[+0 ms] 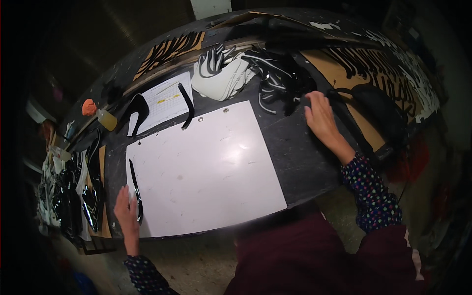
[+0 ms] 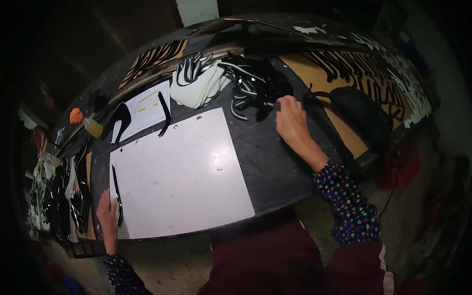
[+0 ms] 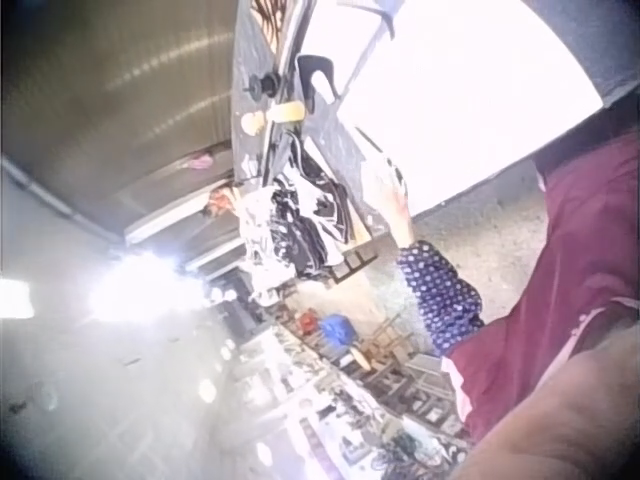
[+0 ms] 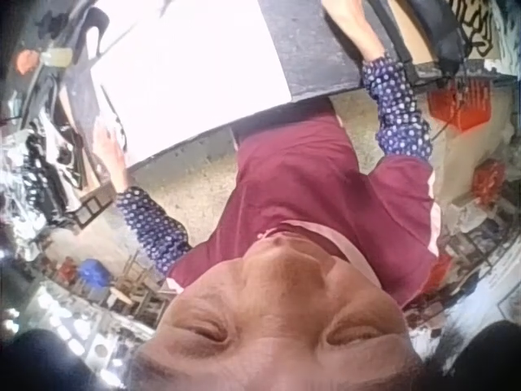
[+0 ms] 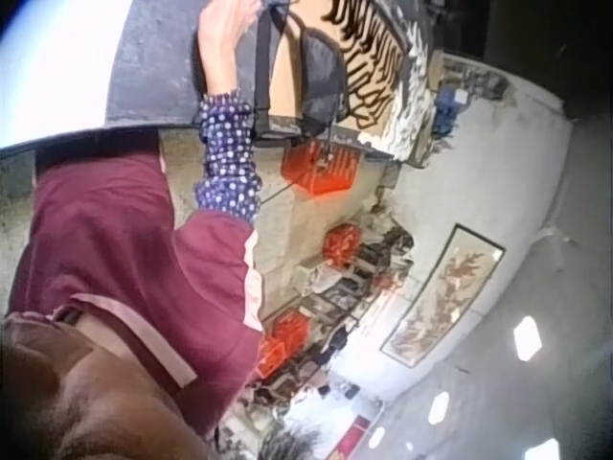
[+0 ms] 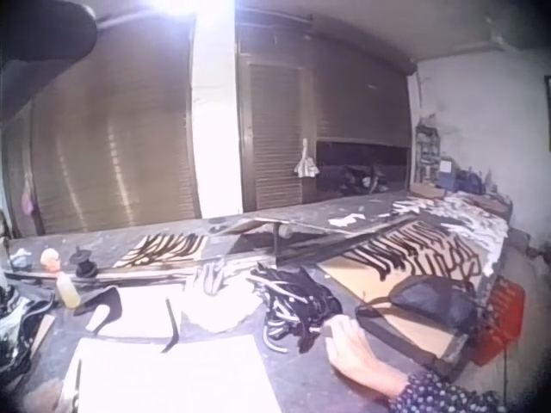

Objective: Assemble shoe upper components by manually aligning and applying decorative strips onto base materials at a workbench.

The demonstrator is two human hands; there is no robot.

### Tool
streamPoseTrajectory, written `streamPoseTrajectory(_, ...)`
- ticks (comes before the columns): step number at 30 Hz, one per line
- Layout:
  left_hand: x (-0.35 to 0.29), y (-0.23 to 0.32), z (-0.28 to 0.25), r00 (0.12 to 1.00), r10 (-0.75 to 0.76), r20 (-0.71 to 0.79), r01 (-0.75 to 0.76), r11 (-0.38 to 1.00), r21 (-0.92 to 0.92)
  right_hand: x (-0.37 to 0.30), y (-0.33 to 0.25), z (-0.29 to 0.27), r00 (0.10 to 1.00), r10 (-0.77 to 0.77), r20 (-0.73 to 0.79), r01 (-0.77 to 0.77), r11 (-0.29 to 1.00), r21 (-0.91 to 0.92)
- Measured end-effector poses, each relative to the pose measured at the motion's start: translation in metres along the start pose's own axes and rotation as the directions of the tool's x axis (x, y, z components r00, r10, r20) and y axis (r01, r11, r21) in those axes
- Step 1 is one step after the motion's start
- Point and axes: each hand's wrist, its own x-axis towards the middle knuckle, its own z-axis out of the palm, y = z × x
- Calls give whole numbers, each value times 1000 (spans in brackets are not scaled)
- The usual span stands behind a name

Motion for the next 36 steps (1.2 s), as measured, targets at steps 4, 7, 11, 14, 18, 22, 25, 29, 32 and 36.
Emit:
streamPoseTrajectory(4,-15,30,24,995,-94,26,96,988,-118,-25,42,-26,977,191,-98,-213,912,-351)
streamPoseTrajectory(7,-12,35,31,996,-90,5,90,995,-50,-38,69,-44,966,255,-42,-254,910,-327)
streamPoseTrajectory(11,-7,38,29,996,-91,-2,91,994,66,-45,67,-72,985,142,-103,-158,972,-173)
streamPoseTrajectory(14,-6,21,32,989,-145,29,141,984,105,-32,57,-88,992,81,-94,-88,993,-79)
streamPoseTrajectory(18,4,50,30,981,-196,-2,196,980,28,-39,50,-97,999,37,-22,-34,993,115)
streamPoseTrajectory(22,12,124,26,998,-3,63,1,999,42,-63,39,-71,999,-26,43,19,987,159)
streamPoseTrajectory(25,9,187,29,981,185,58,-187,982,34,-75,29,-46,983,-179,32,179,984,-5)
streamPoseTrajectory(29,3,236,39,880,473,41,-473,870,139,-77,25,-31,971,-236,-36,231,966,-119)
streamPoseTrajectory(32,-2,249,43,868,493,63,-497,858,130,-78,25,-33,976,-218,-15,216,973,-80)
streamPoseTrajectory(36,-4,250,35,874,482,65,-486,870,87,-76,26,-31,976,-218,-2,217,972,-85)
